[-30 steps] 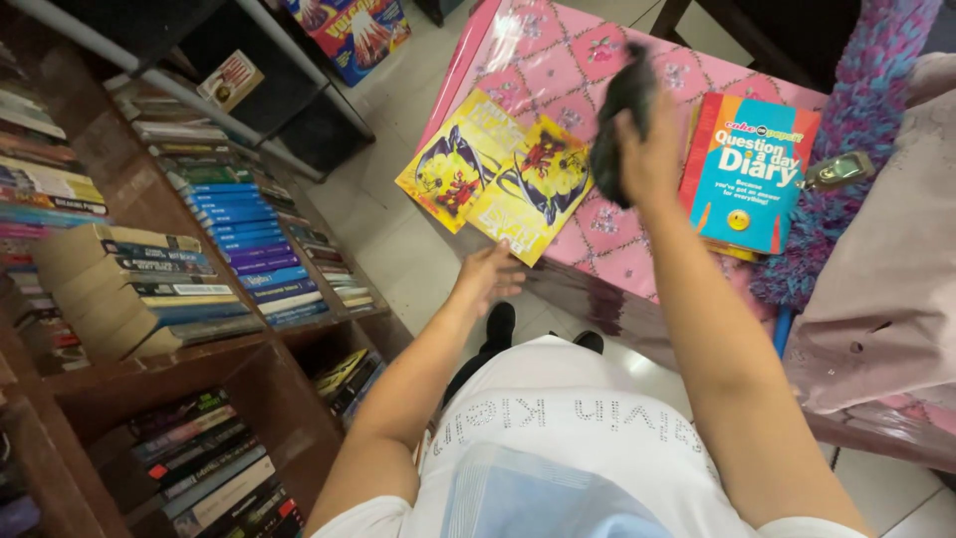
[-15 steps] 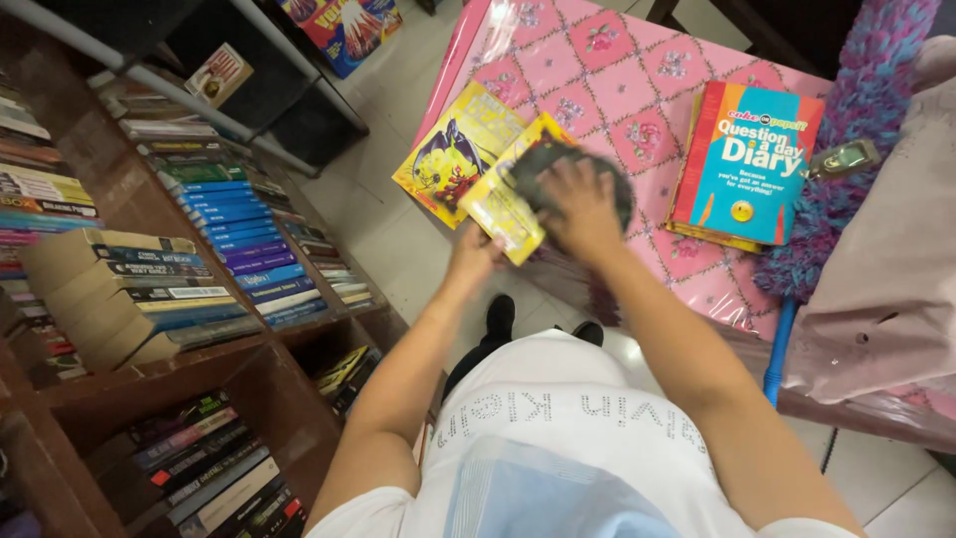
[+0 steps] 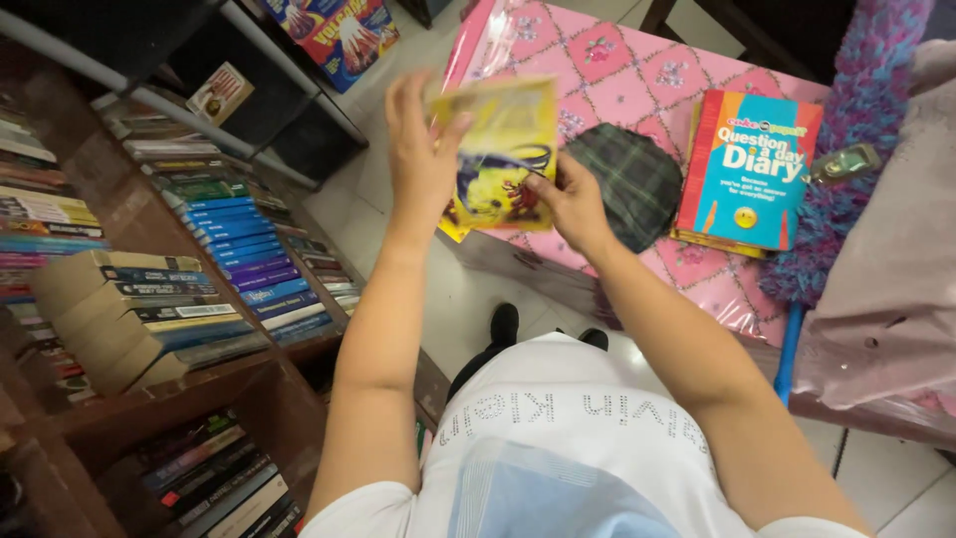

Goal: Cleaning and organizing books on a shelf using a duster and a cloth.

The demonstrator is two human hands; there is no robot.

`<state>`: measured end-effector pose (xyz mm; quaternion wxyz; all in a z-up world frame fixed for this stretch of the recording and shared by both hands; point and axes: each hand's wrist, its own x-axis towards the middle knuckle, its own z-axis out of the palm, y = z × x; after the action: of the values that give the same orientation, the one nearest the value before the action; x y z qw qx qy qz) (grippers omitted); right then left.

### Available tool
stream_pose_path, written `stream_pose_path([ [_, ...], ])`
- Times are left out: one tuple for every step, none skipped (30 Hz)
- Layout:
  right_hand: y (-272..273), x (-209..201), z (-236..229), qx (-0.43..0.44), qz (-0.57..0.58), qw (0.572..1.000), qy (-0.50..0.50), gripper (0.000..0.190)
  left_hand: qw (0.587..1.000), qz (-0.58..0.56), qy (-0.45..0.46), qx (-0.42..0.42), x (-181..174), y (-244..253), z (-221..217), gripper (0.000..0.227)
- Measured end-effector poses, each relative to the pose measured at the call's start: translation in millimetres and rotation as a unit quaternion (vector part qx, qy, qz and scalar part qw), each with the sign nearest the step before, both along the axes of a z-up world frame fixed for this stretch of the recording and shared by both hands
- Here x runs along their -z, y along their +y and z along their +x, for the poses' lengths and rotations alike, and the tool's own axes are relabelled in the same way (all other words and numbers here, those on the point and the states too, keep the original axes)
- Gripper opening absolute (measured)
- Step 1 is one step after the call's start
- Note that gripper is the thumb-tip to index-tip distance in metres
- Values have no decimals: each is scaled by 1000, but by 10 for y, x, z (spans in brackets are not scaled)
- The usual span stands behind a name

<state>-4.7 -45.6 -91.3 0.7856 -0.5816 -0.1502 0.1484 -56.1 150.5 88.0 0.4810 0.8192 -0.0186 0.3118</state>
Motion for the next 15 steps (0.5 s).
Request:
stream_pose_path([
  [42,-54,-3,-2,0,1000,0,39,1000,0,0,-2,215,114,104,51],
  [80,-107,-3,-6,-2,999,35,37,996,71,31,-48,430,225,210,61],
  [108,-159,-4,-6,-5,997,71,35,984,140,61,-91,645,328,326,72],
  [105,-58,36,-6,-4,998,70,35,984,141,61,-91,1017,439,401,72],
  [95,53,56,-24,-42,989,138,35,972,176,120,-100,1398,544,467,79],
  [83,164,77,-42,-78,975,206,35,955,210,178,-108,1778,649,533,86],
  [94,188,59,-40,-77,975,206,35,955,211,177,-106,1723,531,422,86],
  [106,210,41,-31,-86,970,227,33,940,221,236,-112,1666,413,310,90],
  [109,219,54,-22,-95,964,246,31,921,228,292,-119,1602,289,222,95],
  [119,140,95,-20,-94,965,244,31,922,229,289,-118,1404,198,241,95],
  [131,90,65,-18,-100,965,243,32,902,231,339,-136,1232,108,190,93],
  [140,45,32,-15,-106,965,241,34,878,233,388,-154,1064,16,139,92],
  [138,107,2,-15,-105,964,244,34,877,234,390,-153,1345,151,162,92],
  [132,164,-28,-24,-113,968,223,36,899,134,396,-128,1621,283,182,82],
  [123,195,7,-32,-121,972,197,38,913,33,394,-102,1872,412,272,72],
])
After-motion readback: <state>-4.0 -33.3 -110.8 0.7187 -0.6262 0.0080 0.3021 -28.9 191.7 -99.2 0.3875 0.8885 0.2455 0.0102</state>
